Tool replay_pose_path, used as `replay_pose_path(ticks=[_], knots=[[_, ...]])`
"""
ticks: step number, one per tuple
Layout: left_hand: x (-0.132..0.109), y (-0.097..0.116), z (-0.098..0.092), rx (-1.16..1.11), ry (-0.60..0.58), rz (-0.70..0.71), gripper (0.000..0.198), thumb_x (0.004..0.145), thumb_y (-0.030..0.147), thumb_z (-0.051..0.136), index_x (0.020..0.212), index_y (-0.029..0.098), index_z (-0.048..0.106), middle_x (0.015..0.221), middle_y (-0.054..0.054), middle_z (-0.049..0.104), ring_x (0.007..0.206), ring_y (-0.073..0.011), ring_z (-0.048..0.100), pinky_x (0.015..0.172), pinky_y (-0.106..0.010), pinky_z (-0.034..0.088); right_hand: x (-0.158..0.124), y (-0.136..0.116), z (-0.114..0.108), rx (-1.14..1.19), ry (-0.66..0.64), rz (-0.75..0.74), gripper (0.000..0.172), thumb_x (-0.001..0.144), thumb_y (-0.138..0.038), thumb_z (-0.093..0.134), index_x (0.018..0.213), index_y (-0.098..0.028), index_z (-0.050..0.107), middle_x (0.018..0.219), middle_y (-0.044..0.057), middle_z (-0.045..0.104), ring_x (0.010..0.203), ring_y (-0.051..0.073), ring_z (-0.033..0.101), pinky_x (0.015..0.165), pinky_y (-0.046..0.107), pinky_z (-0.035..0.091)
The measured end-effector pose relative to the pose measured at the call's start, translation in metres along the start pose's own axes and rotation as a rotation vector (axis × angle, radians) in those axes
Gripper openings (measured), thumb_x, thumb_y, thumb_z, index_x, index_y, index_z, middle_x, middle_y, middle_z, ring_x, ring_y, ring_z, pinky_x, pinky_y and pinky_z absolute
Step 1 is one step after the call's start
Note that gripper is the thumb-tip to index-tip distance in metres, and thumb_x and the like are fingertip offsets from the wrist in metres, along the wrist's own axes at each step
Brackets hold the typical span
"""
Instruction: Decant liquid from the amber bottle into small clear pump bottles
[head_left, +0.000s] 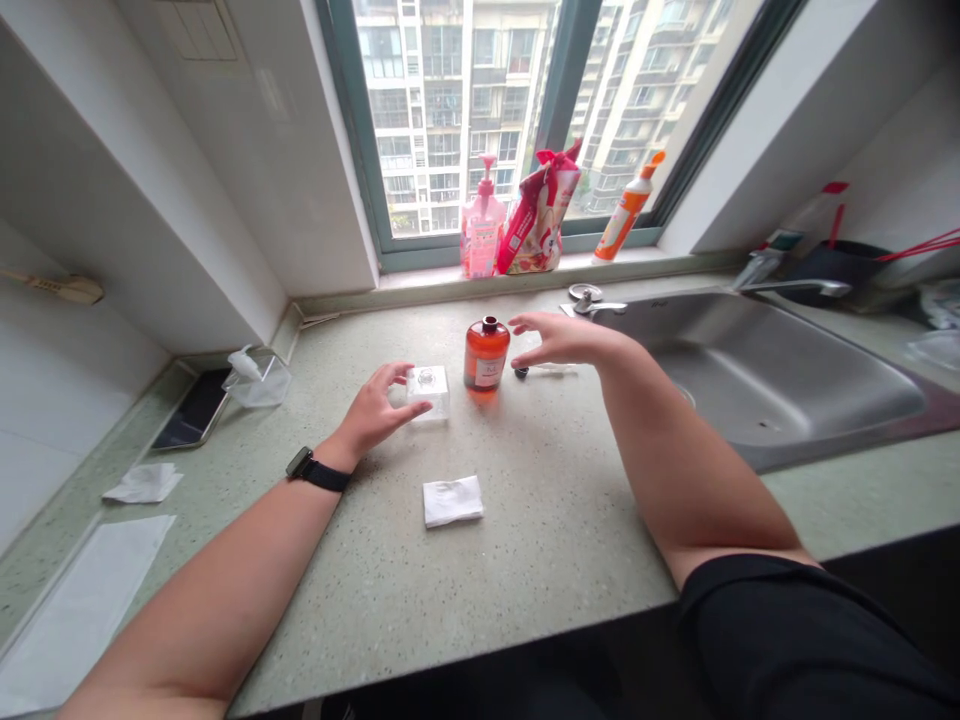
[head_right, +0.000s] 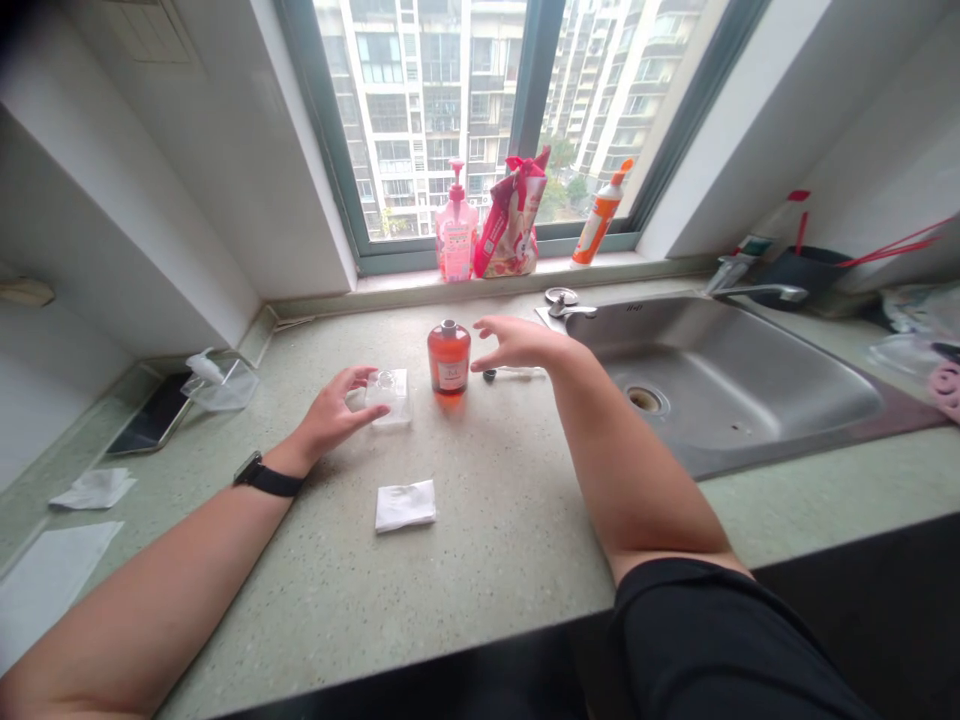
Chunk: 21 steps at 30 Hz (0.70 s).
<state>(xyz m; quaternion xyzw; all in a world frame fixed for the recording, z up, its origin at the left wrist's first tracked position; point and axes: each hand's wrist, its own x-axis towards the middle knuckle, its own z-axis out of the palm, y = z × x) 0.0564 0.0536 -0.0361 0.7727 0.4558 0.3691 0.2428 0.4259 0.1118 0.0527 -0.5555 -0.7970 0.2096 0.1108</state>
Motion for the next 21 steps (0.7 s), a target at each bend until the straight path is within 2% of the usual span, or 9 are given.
replay_pose_path(ticks=[4,7,10,14,16,21], knots=[[0.0,-0.001,0.001,0.02,0.007,-0.002,0.068,0.083,0.062,0.085,0.134,0.022,0.063,0.133,-0.013,0.07,0.117,-0.0307,0.072,0.107,-0.051,0.058,0.004,-0.014,0.021,0.164,-0.016,-0.106,0.074,0.07,-0.052,0.094,0.138,-0.032,0.07,0.145,0.007,0.072,0.136,0.037,0.065,0.114,0.047,0.056],[0.0,-0.003,0.002,0.027,0.016,-0.014,0.069,0.083,0.061,0.086,0.135,0.022,0.062,0.133,-0.013,0.069,0.118,-0.0309,0.071,0.108,-0.052,0.057,0.007,-0.016,0.033,0.299,-0.009,-0.145,0.074,0.073,-0.048,0.092,0.14,-0.031,0.066,0.143,0.007,0.073,0.134,0.036,0.066,0.116,0.049,0.056],[0.0,-0.004,0.003,0.034,0.03,-0.025,0.068,0.084,0.059,0.086,0.135,0.022,0.06,0.133,-0.013,0.068,0.118,-0.0306,0.071,0.108,-0.051,0.057,0.011,-0.014,0.041,0.357,0.021,-0.136,0.073,0.073,-0.041,0.091,0.139,-0.028,0.063,0.139,0.008,0.074,0.13,0.035,0.068,0.117,0.051,0.055],[0.0,-0.003,0.002,0.051,0.035,-0.045,0.065,0.086,0.057,0.085,0.134,0.021,0.059,0.133,-0.012,0.068,0.119,-0.0305,0.07,0.107,-0.051,0.057,0.016,-0.016,0.052,0.343,0.064,-0.096,0.07,0.073,-0.04,0.09,0.136,-0.029,0.062,0.131,0.008,0.076,0.119,0.035,0.072,0.105,0.054,0.061],[0.0,-0.002,0.002,0.057,0.03,-0.052,0.064,0.086,0.056,0.085,0.132,0.022,0.059,0.132,-0.012,0.068,0.119,-0.0304,0.07,0.106,-0.05,0.057,0.019,-0.019,0.06,0.355,0.098,-0.091,0.07,0.074,-0.04,0.088,0.136,-0.029,0.06,0.132,0.008,0.075,0.121,0.036,0.071,0.106,0.054,0.059],[0.002,-0.004,0.003,0.053,0.038,-0.054,0.064,0.085,0.057,0.085,0.132,0.023,0.058,0.133,-0.012,0.067,0.117,-0.0299,0.07,0.106,-0.05,0.057,0.023,-0.027,0.079,0.392,0.198,-0.074,0.091,0.07,-0.039,0.09,0.15,-0.025,0.05,0.144,0.012,0.069,0.135,0.036,0.063,0.116,0.051,0.051]])
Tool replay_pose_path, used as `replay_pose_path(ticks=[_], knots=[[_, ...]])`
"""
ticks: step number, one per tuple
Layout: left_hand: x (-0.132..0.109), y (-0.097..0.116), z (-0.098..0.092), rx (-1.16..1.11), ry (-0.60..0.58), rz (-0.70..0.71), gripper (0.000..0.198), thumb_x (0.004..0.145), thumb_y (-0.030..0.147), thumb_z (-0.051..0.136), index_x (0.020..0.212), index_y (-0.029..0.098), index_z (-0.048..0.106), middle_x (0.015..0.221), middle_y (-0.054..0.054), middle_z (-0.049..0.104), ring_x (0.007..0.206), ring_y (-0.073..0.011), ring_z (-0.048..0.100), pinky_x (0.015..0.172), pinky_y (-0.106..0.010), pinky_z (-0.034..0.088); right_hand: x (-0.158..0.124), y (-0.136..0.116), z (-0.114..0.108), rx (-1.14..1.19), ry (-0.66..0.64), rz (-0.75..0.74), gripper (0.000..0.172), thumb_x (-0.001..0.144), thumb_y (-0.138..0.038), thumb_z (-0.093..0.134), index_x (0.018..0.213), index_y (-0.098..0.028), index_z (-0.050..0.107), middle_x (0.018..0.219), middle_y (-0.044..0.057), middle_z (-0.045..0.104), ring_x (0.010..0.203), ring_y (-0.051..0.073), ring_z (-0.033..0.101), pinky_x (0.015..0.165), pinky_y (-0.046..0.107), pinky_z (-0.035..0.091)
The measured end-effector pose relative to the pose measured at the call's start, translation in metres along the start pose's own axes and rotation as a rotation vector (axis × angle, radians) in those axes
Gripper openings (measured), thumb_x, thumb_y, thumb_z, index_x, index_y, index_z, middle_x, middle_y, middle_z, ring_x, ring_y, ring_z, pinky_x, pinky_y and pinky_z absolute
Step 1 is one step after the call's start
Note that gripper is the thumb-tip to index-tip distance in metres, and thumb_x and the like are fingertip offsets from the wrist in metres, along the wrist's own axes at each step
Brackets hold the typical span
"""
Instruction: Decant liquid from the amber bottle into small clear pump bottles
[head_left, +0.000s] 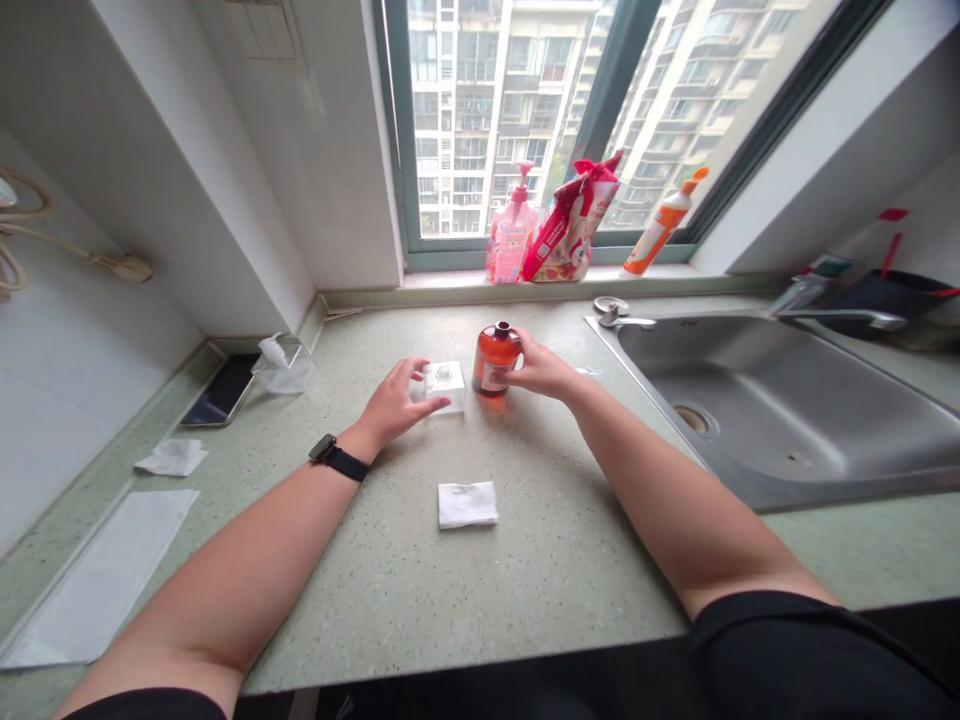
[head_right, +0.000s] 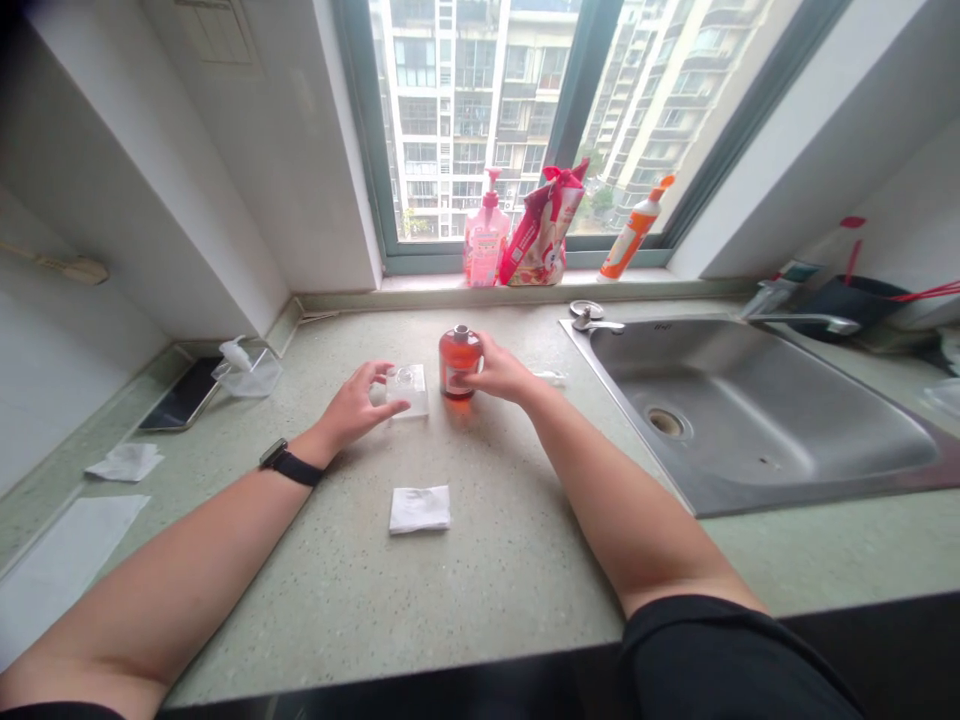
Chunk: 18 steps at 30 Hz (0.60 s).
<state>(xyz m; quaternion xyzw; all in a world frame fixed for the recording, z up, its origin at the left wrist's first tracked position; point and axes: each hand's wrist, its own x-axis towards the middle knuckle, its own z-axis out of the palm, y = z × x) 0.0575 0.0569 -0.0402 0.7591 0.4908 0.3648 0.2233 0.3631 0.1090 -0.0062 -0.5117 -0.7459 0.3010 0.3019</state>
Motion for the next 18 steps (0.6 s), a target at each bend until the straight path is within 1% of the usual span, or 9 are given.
replay_pose_path(ticks=[5,8,11,13,15,18], knots=[[0.002,-0.003,0.001,0.003,-0.005,0.001,0.066,0.083,0.06,0.085,0.131,0.023,0.058,0.131,-0.011,0.068,0.117,-0.03,0.07,0.107,-0.05,0.057,-0.005,0.006,0.007,0.092,-0.031,-0.047,0.095,0.07,-0.035,0.087,0.156,-0.026,0.047,0.152,0.01,0.066,0.142,0.032,0.06,0.121,0.046,0.045],[0.002,-0.001,-0.001,0.003,-0.027,-0.012,0.067,0.084,0.061,0.083,0.133,0.022,0.056,0.133,-0.012,0.067,0.119,-0.0305,0.069,0.108,-0.051,0.056,-0.008,0.006,0.016,0.122,0.031,-0.068,0.096,0.07,-0.037,0.087,0.157,-0.025,0.047,0.155,0.011,0.064,0.143,0.032,0.059,0.122,0.045,0.044],[0.001,0.001,-0.005,0.004,-0.065,-0.015,0.075,0.082,0.066,0.083,0.136,0.023,0.055,0.135,-0.014,0.067,0.124,-0.033,0.068,0.109,-0.053,0.055,-0.009,0.004,0.028,0.088,0.112,-0.098,0.088,0.073,-0.04,0.085,0.153,-0.023,0.052,0.154,0.013,0.065,0.142,0.032,0.06,0.124,0.045,0.043],[-0.001,0.001,-0.007,0.014,-0.072,-0.017,0.081,0.08,0.069,0.083,0.14,0.024,0.053,0.135,-0.014,0.068,0.127,-0.0344,0.068,0.111,-0.054,0.054,-0.01,0.004,0.035,0.053,0.148,-0.106,0.087,0.073,-0.042,0.085,0.152,-0.023,0.054,0.154,0.013,0.065,0.142,0.034,0.06,0.124,0.046,0.042],[-0.002,0.001,-0.008,0.035,-0.075,-0.023,0.083,0.081,0.067,0.082,0.144,0.024,0.051,0.135,-0.014,0.068,0.129,-0.0342,0.068,0.113,-0.053,0.054,-0.011,0.005,0.04,0.024,0.164,-0.1,0.09,0.072,-0.044,0.086,0.153,-0.023,0.053,0.154,0.014,0.064,0.141,0.035,0.06,0.122,0.048,0.043],[-0.004,0.0,-0.008,0.059,-0.089,-0.022,0.076,0.084,0.059,0.08,0.145,0.024,0.05,0.135,-0.014,0.069,0.129,-0.0336,0.068,0.113,-0.053,0.053,-0.012,0.007,0.043,0.004,0.172,-0.091,0.09,0.072,-0.046,0.087,0.153,-0.025,0.052,0.149,0.014,0.067,0.138,0.035,0.062,0.12,0.049,0.045]])
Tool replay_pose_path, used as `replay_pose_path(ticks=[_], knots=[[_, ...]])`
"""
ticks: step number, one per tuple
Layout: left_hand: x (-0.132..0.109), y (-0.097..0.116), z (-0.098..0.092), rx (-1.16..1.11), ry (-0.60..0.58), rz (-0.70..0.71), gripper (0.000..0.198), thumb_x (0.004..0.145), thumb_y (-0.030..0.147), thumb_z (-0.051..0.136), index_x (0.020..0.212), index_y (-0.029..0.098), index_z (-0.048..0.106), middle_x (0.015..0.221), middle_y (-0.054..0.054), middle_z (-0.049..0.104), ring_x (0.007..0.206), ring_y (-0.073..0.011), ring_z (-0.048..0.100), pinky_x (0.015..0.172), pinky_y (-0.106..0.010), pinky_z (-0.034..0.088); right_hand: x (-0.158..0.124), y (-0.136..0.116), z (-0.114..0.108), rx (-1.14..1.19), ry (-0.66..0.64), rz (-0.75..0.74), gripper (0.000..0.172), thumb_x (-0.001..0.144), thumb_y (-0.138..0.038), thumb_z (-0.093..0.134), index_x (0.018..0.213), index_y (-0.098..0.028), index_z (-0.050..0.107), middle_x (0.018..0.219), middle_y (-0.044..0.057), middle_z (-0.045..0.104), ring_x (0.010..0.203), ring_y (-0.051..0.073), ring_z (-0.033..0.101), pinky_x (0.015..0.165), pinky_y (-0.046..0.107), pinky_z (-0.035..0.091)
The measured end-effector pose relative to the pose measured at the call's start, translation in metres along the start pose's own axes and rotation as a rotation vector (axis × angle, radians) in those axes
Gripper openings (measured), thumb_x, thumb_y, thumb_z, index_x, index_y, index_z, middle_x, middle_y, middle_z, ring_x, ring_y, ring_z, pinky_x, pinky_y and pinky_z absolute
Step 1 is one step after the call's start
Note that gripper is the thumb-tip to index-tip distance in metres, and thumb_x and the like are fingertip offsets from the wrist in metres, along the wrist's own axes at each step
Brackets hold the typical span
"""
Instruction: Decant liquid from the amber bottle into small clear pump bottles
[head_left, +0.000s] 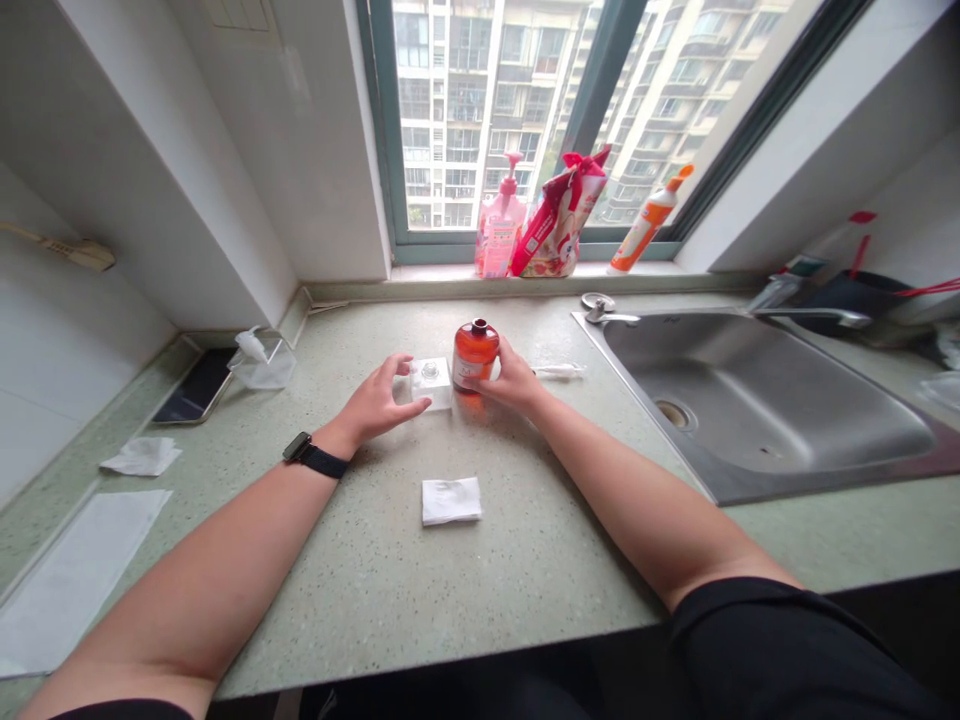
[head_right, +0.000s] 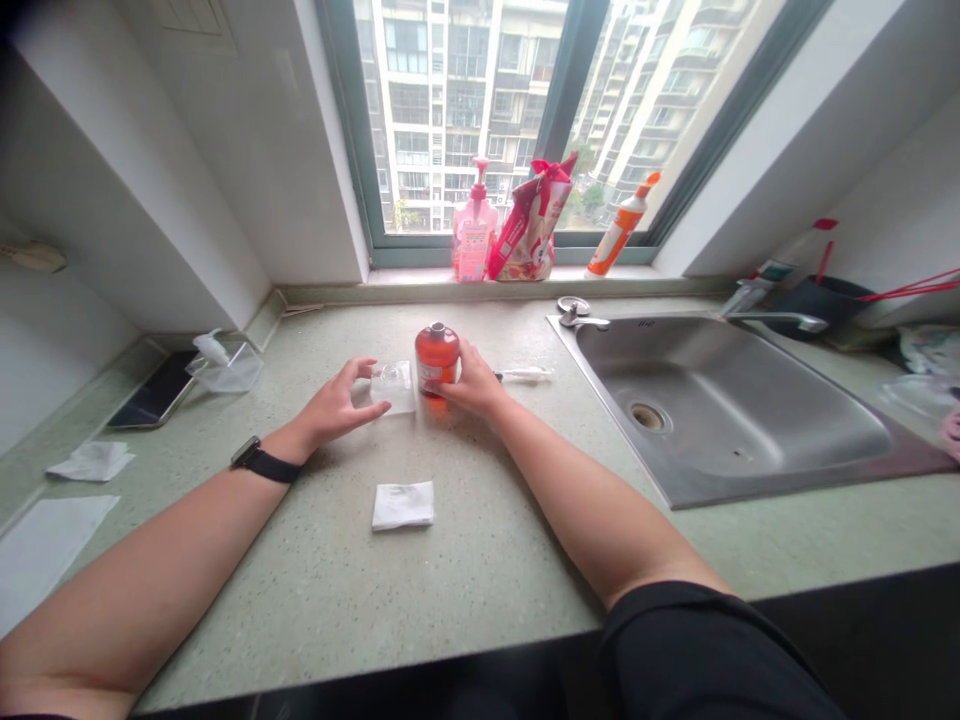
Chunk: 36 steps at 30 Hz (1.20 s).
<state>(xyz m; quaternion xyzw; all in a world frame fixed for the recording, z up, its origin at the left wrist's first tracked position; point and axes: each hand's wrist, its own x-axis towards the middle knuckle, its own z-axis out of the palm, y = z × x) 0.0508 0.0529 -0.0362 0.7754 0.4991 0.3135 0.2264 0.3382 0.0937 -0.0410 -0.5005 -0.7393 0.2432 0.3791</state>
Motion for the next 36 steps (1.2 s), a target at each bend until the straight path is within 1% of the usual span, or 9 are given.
replay_pose_path(ticks=[3,6,11,14,18,20,25,27,36], knots=[[0.0,0.0,0.001,0.007,0.009,0.009,0.07,0.084,0.056,0.08,0.14,0.023,0.052,0.134,-0.014,0.07,0.127,-0.0337,0.069,0.112,-0.052,0.054,-0.003,0.001,0.001,0.011,0.023,-0.03,0.086,0.075,-0.05,0.085,0.151,-0.027,0.052,0.145,0.012,0.069,0.136,0.034,0.063,0.119,0.046,0.047],[0.0,0.002,0.002,0.004,0.04,0.024,0.068,0.084,0.059,0.081,0.136,0.023,0.055,0.131,-0.013,0.071,0.125,-0.033,0.069,0.112,-0.051,0.054,-0.005,0.001,0.001,0.013,0.055,-0.104,0.086,0.076,-0.055,0.084,0.15,-0.026,0.05,0.146,0.013,0.068,0.135,0.034,0.064,0.118,0.045,0.047],[-0.001,0.004,0.001,-0.008,0.098,0.08,0.066,0.086,0.06,0.081,0.136,0.023,0.057,0.128,-0.011,0.072,0.122,-0.0312,0.071,0.113,-0.05,0.054,-0.004,0.003,-0.001,-0.062,0.15,-0.179,0.083,0.08,-0.056,0.08,0.15,-0.027,0.049,0.151,0.016,0.065,0.141,0.036,0.059,0.123,0.049,0.043],[-0.001,0.007,0.001,-0.012,0.124,0.117,0.066,0.086,0.059,0.083,0.136,0.023,0.059,0.126,-0.01,0.073,0.12,-0.0304,0.071,0.113,-0.049,0.054,-0.004,0.003,-0.002,-0.128,0.184,-0.215,0.076,0.083,-0.051,0.077,0.149,-0.025,0.05,0.151,0.018,0.064,0.142,0.036,0.057,0.123,0.05,0.042],[-0.001,0.011,0.002,-0.007,0.138,0.146,0.067,0.084,0.061,0.086,0.134,0.023,0.061,0.122,-0.01,0.074,0.116,-0.0304,0.072,0.112,-0.048,0.054,-0.004,0.003,-0.003,-0.244,0.171,-0.183,0.073,0.085,-0.044,0.074,0.152,-0.024,0.05,0.153,0.018,0.061,0.141,0.037,0.056,0.125,0.052,0.04],[-0.001,0.011,0.003,0.0,0.135,0.147,0.067,0.083,0.064,0.086,0.132,0.024,0.061,0.12,-0.009,0.075,0.114,-0.0305,0.072,0.11,-0.048,0.054,-0.004,0.005,-0.002,-0.285,0.185,-0.19,0.072,0.086,-0.04,0.073,0.152,-0.025,0.05,0.153,0.018,0.061,0.141,0.037,0.055,0.126,0.054,0.038],[-0.001,0.01,0.006,0.024,0.157,0.196,0.072,0.082,0.072,0.084,0.129,0.022,0.062,0.115,-0.009,0.076,0.108,-0.0303,0.074,0.105,-0.049,0.056,-0.001,0.017,0.006,-0.326,0.314,-0.309,0.066,0.085,-0.028,0.071,0.148,-0.026,0.055,0.145,0.016,0.065,0.136,0.038,0.057,0.125,0.066,0.033],[-0.001,0.01,0.007,0.034,0.167,0.206,0.073,0.082,0.073,0.083,0.129,0.022,0.062,0.114,-0.009,0.076,0.107,-0.0299,0.074,0.104,-0.048,0.057,0.0,0.021,0.007,-0.343,0.344,-0.344,0.065,0.085,-0.024,0.071,0.148,-0.027,0.055,0.146,0.015,0.065,0.137,0.038,0.058,0.126,0.069,0.031],[-0.002,0.015,0.008,0.056,0.161,0.221,0.07,0.084,0.072,0.083,0.128,0.022,0.062,0.113,-0.009,0.077,0.106,-0.0295,0.075,0.102,-0.048,0.057,0.0,0.02,0.005,-0.457,0.329,-0.381,0.066,0.087,-0.017,0.066,0.15,-0.031,0.054,0.15,0.012,0.063,0.142,0.036,0.056,0.129,0.07,0.027]])
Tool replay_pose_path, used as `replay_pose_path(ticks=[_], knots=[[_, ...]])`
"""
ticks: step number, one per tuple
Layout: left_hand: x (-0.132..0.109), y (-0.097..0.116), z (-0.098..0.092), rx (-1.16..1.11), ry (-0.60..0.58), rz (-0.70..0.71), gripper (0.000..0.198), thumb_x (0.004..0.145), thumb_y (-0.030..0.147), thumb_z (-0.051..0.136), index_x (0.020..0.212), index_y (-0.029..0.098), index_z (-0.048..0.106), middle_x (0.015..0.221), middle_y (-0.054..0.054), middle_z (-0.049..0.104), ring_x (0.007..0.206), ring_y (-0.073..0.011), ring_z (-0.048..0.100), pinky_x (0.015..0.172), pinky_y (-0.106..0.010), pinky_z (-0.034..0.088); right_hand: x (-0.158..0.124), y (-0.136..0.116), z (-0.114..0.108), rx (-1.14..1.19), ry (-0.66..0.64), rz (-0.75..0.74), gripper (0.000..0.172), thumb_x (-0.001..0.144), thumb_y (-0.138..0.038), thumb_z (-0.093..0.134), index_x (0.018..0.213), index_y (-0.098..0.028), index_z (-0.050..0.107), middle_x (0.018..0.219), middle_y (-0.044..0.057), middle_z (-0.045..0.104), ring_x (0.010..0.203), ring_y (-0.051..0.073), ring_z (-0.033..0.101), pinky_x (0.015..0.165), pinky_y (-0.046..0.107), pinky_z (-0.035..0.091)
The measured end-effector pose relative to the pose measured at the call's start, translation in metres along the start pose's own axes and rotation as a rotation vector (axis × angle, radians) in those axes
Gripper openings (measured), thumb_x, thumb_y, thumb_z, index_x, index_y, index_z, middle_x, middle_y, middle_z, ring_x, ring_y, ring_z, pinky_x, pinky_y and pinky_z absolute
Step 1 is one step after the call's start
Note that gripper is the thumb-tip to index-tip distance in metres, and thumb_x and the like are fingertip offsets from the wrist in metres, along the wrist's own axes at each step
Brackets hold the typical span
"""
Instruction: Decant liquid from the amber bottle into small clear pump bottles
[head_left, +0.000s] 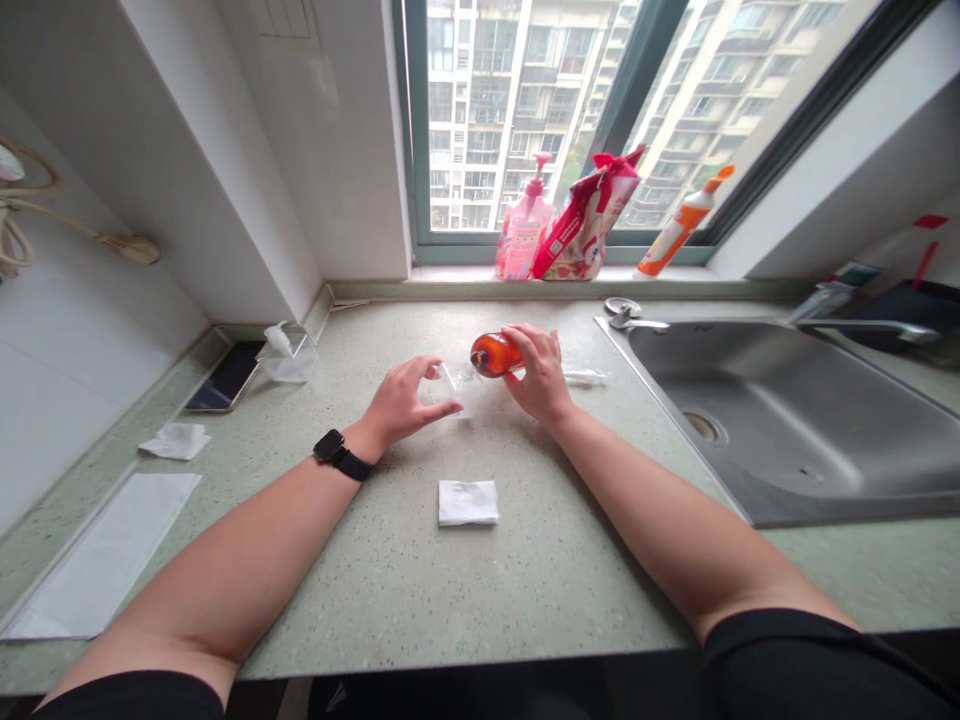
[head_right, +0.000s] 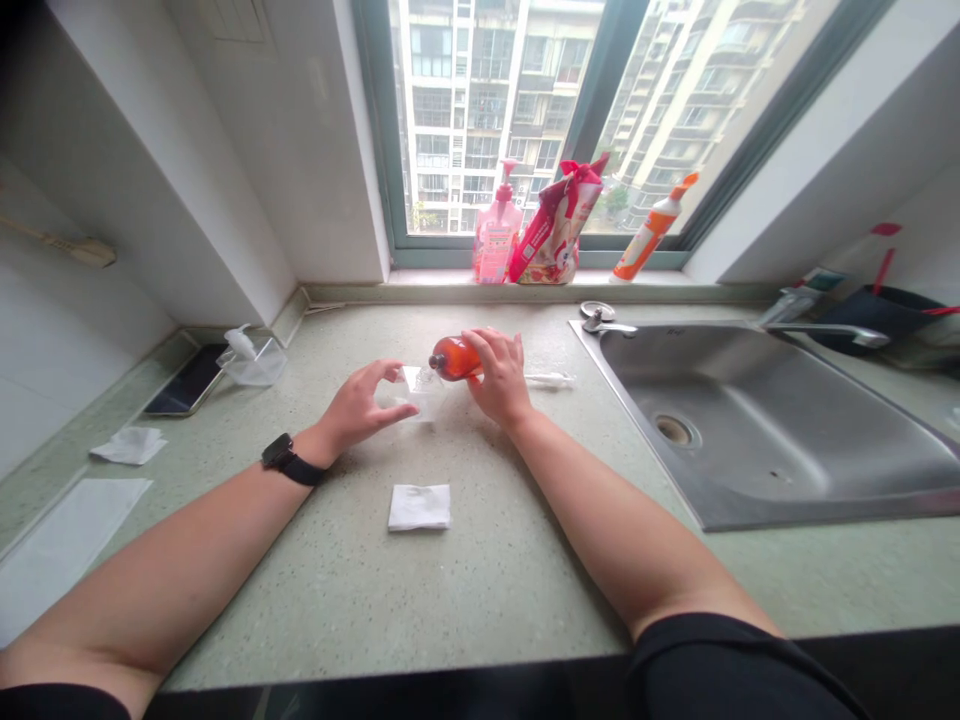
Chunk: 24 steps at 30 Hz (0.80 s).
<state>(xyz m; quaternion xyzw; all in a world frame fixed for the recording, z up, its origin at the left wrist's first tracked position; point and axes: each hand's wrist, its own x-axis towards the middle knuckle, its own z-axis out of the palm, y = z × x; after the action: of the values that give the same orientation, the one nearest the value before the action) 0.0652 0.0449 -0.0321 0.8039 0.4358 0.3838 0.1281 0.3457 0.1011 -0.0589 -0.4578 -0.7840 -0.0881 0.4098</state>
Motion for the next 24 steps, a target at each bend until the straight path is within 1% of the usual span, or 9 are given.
replay_pose_path(ticks=[6,11,19,24], knots=[[-0.0006,0.0014,-0.001,0.005,-0.011,-0.002,0.071,0.084,0.072,0.083,0.129,0.022,0.062,0.114,-0.009,0.077,0.105,-0.0293,0.075,0.101,-0.047,0.057,0.0004,-0.0018,-0.0021,-0.037,0.043,-0.036,0.065,0.086,-0.011,0.064,0.147,-0.032,0.055,0.149,0.01,0.063,0.146,0.035,0.052,0.131,0.07,0.025],[0.0,0.0008,-0.0005,0.006,-0.012,0.005,0.073,0.083,0.073,0.083,0.13,0.022,0.061,0.113,-0.009,0.077,0.104,-0.0294,0.075,0.102,-0.049,0.057,0.0005,-0.0018,-0.0033,-0.054,0.027,-0.041,0.069,0.085,-0.01,0.063,0.15,-0.034,0.053,0.151,0.009,0.062,0.149,0.035,0.049,0.131,0.072,0.024],[-0.0004,-0.0016,0.0017,0.016,-0.004,0.015,0.075,0.08,0.073,0.086,0.13,0.022,0.062,0.113,-0.009,0.077,0.104,-0.0292,0.075,0.102,-0.049,0.057,0.0012,-0.0032,-0.0055,-0.032,0.028,-0.027,0.069,0.082,-0.008,0.062,0.147,-0.032,0.057,0.152,0.01,0.062,0.151,0.035,0.047,0.133,0.071,0.021],[-0.0008,-0.0014,0.002,0.027,0.003,0.03,0.074,0.08,0.071,0.087,0.131,0.022,0.062,0.112,-0.008,0.078,0.103,-0.0287,0.076,0.1,-0.048,0.057,0.0009,-0.0028,-0.0056,-0.045,0.024,-0.024,0.069,0.084,-0.008,0.062,0.148,-0.034,0.056,0.153,0.009,0.061,0.152,0.035,0.046,0.133,0.07,0.02]])
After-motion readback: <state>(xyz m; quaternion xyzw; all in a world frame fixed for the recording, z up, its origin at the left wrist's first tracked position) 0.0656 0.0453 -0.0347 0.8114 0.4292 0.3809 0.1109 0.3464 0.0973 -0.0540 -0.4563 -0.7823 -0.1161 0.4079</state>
